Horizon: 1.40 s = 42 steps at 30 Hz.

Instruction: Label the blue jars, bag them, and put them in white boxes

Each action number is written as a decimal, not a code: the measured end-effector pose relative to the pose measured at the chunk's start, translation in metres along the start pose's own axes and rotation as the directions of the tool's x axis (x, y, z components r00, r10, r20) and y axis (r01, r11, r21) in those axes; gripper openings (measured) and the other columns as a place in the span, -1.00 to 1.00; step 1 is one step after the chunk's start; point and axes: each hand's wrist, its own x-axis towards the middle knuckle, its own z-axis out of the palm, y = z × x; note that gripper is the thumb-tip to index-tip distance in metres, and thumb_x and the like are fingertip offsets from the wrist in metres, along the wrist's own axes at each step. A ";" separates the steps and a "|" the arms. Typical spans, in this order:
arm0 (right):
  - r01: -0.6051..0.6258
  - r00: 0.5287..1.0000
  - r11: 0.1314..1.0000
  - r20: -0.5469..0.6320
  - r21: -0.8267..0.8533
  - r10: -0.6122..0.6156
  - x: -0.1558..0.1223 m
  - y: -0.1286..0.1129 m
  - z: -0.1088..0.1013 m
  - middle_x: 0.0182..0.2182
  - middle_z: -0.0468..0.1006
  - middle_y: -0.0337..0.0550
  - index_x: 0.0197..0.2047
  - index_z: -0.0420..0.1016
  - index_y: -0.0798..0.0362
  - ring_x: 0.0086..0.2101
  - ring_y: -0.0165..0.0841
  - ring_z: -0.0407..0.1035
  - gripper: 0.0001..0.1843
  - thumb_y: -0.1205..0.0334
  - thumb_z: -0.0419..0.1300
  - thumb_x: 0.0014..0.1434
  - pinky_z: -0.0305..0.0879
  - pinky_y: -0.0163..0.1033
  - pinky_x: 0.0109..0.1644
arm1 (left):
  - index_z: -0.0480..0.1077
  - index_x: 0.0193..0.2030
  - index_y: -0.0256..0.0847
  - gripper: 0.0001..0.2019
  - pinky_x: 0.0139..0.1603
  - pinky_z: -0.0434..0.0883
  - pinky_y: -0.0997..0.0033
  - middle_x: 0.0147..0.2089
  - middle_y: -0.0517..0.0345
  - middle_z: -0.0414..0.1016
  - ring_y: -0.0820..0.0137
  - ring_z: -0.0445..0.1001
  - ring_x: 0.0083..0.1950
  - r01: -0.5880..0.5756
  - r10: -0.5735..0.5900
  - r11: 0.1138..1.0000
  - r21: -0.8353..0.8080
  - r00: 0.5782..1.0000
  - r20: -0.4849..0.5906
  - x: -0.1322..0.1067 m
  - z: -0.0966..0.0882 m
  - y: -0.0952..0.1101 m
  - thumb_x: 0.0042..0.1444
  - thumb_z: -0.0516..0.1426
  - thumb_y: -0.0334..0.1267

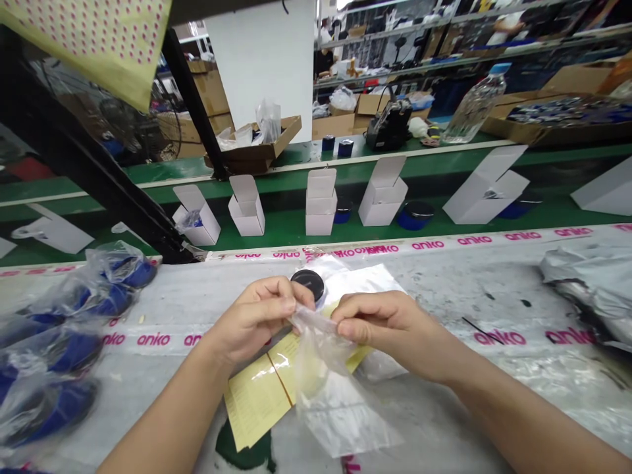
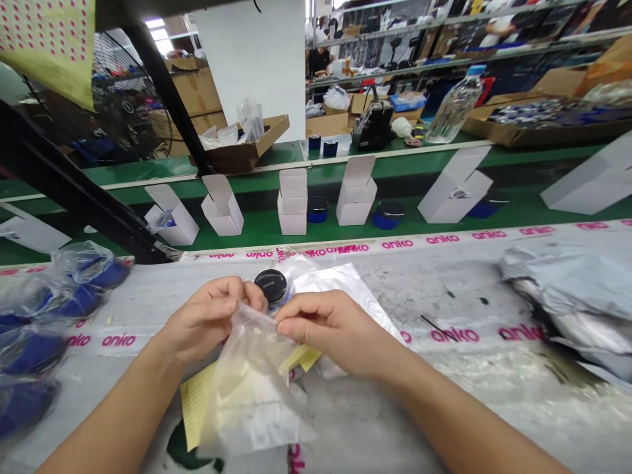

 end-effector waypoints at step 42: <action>0.154 0.982 0.825 -0.005 -0.544 -0.187 0.070 0.015 -0.016 0.07 0.55 0.02 0.20 0.35 0.00 0.01 -0.15 0.46 -0.36 0.25 0.38 0.05 0.42 -0.02 0.03 | 0.26 0.32 -0.11 -0.13 0.32 0.34 0.00 0.29 -0.14 0.40 0.10 0.45 0.25 -0.153 0.255 0.825 0.544 0.960 -0.116 0.017 -0.036 -0.014 -0.19 0.42 -0.47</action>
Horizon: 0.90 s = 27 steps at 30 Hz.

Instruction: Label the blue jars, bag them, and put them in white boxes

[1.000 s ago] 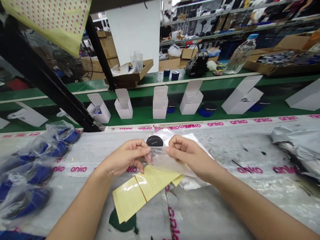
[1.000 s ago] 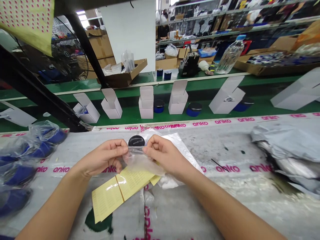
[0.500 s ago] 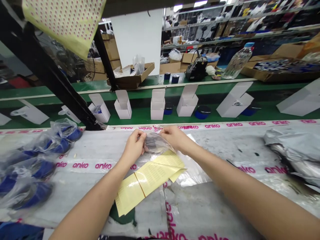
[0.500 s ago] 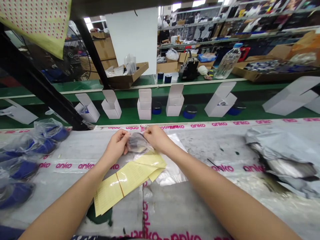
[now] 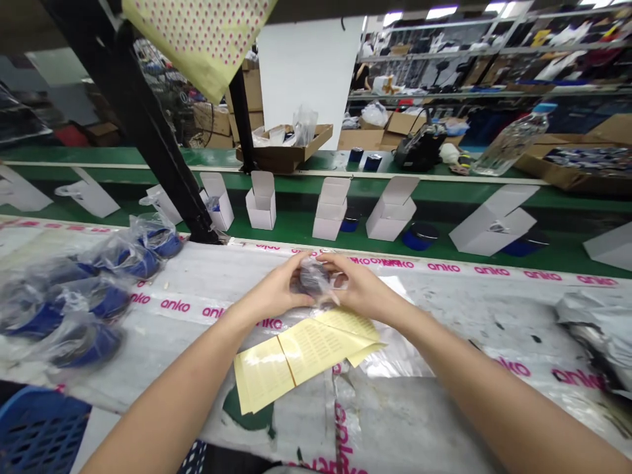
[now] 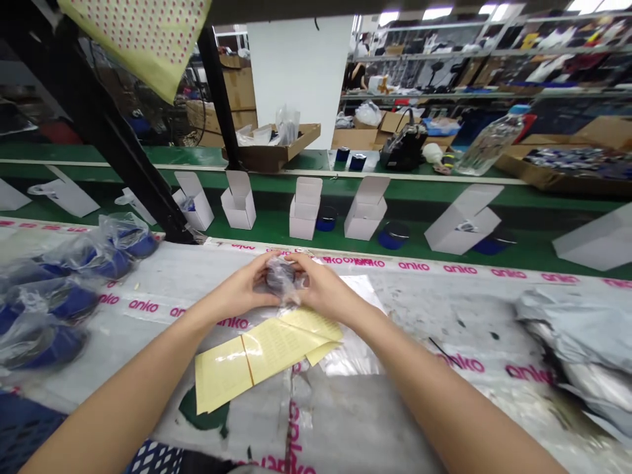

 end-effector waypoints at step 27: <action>0.188 0.968 0.902 0.230 -0.389 -0.103 0.112 -0.047 0.042 -0.04 0.55 0.00 0.20 0.41 0.03 -0.09 -0.13 0.46 -0.37 0.19 0.35 0.04 0.36 -0.11 -0.09 | 0.45 0.00 -0.25 -0.75 -0.59 0.31 0.51 -0.61 0.28 0.41 0.47 0.34 -0.67 -0.066 0.075 0.997 0.038 0.774 -0.629 0.005 -0.043 0.009 0.25 0.10 -0.23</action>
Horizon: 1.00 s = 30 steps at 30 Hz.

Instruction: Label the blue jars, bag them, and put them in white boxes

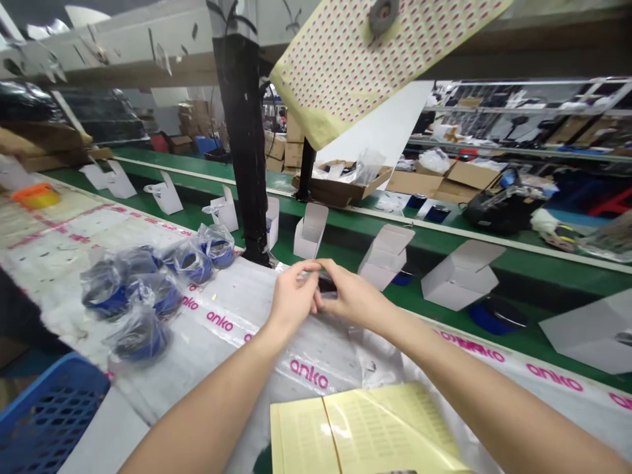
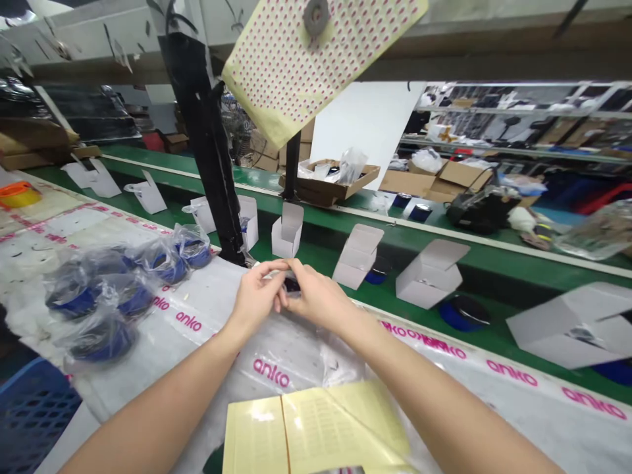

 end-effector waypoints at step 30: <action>-0.002 0.968 0.567 -0.144 -0.824 -0.205 0.122 -0.012 0.023 -0.21 0.62 0.31 -0.11 0.60 0.16 -0.19 0.05 0.41 -0.74 0.16 0.18 0.34 0.02 0.29 0.17 | 0.56 -0.21 -0.21 -0.88 0.01 0.50 0.28 -0.19 0.11 0.62 0.29 0.56 -0.16 -0.110 0.012 0.891 0.441 0.976 0.219 0.018 -0.003 -0.040 0.13 0.20 -0.38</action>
